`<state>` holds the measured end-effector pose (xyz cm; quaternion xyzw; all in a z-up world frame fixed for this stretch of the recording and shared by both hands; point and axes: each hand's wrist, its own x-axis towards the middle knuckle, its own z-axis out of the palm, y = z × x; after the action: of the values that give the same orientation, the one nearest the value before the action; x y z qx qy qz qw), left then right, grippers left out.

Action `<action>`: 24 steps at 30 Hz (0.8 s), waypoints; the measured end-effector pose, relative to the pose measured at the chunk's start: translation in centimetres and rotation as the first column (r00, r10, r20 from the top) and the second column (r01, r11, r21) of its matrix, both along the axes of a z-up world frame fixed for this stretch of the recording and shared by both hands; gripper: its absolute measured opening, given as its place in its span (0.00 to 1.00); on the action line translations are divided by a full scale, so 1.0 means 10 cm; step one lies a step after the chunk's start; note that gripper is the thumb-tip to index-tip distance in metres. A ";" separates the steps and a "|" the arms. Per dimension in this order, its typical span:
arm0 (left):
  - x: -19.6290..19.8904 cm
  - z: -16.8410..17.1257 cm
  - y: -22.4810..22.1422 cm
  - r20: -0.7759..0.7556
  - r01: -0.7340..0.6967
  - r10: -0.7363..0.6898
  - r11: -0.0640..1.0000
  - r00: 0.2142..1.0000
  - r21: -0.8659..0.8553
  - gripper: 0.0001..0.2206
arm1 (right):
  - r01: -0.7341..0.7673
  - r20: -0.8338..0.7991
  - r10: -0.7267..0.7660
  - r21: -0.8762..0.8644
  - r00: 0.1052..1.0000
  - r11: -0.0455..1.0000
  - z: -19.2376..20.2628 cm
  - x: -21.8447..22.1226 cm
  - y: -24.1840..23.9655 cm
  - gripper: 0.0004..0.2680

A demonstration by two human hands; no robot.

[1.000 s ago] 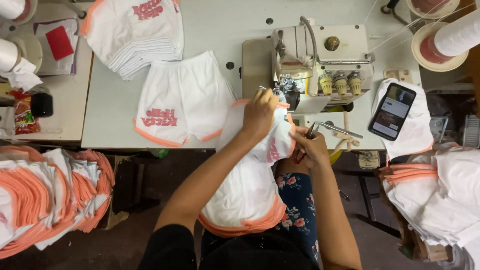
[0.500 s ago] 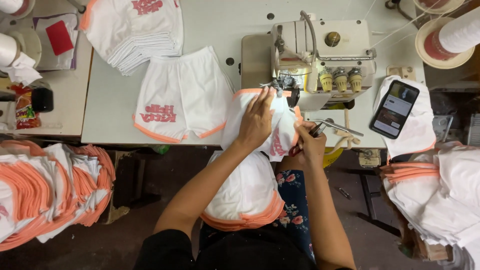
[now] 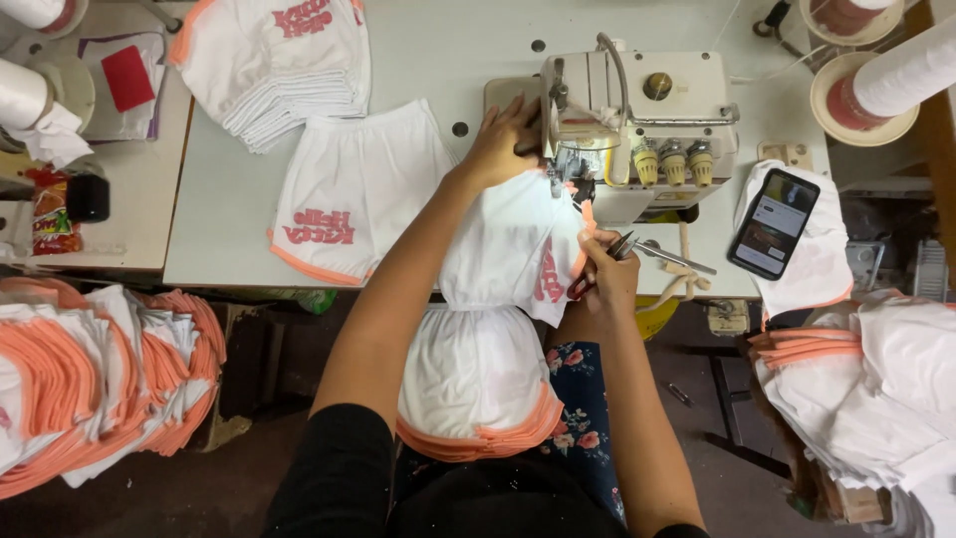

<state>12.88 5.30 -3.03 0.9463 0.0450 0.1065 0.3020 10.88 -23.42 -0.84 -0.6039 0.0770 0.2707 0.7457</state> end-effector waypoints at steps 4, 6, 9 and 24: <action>0.12 -0.18 0.06 0.200 -0.039 0.046 0.998 0.979 -0.041 0.09 | -0.033 0.066 0.032 0.016 0.997 0.999 -0.05 0.06 0.03 0.05; 0.08 -0.17 0.00 0.274 -0.058 0.083 0.993 0.958 -0.099 0.12 | -0.025 0.048 0.024 0.015 0.999 1.000 -0.09 0.06 0.01 0.04; -0.05 0.22 -0.10 0.569 0.079 0.055 0.975 0.821 -0.208 0.10 | -0.026 0.005 0.026 0.004 1.000 1.000 -0.08 0.07 0.03 0.05; -0.85 0.22 -1.06 0.487 -0.366 0.127 0.824 0.864 0.434 0.04 | -0.014 -0.029 0.019 0.150 0.999 0.989 -0.77 0.32 0.05 0.12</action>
<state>4.36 -5.26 -0.86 0.9286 0.0714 0.3632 0.0249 14.10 -22.88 -8.51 -0.5427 0.0627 0.2908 0.7855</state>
